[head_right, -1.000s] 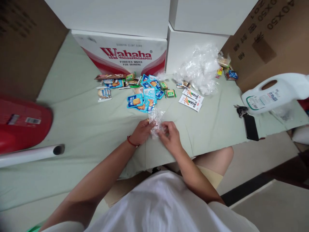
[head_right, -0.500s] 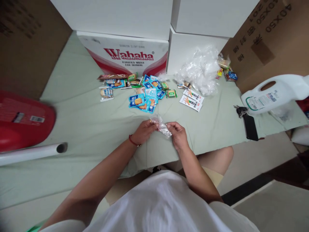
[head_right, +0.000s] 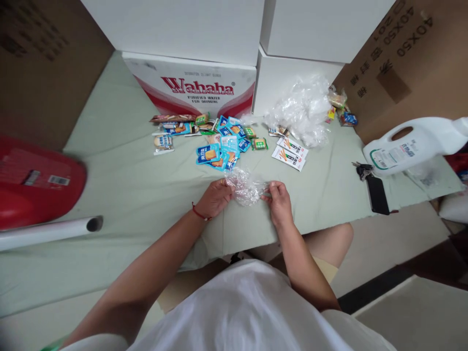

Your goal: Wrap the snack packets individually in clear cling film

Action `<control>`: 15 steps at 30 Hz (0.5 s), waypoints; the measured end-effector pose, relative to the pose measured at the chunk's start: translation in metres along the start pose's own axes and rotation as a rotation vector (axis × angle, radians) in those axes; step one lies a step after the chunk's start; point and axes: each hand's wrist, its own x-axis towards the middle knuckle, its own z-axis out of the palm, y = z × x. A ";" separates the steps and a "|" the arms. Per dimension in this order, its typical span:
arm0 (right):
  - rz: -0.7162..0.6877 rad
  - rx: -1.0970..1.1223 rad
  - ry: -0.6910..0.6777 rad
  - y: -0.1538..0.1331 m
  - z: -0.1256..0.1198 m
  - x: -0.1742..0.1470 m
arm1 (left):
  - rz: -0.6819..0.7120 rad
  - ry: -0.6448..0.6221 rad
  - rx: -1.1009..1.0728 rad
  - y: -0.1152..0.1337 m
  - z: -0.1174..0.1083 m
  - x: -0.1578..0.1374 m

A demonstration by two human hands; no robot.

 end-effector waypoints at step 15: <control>-0.112 -0.309 -0.083 -0.014 0.005 0.014 | -0.013 -0.085 0.132 -0.001 -0.003 -0.003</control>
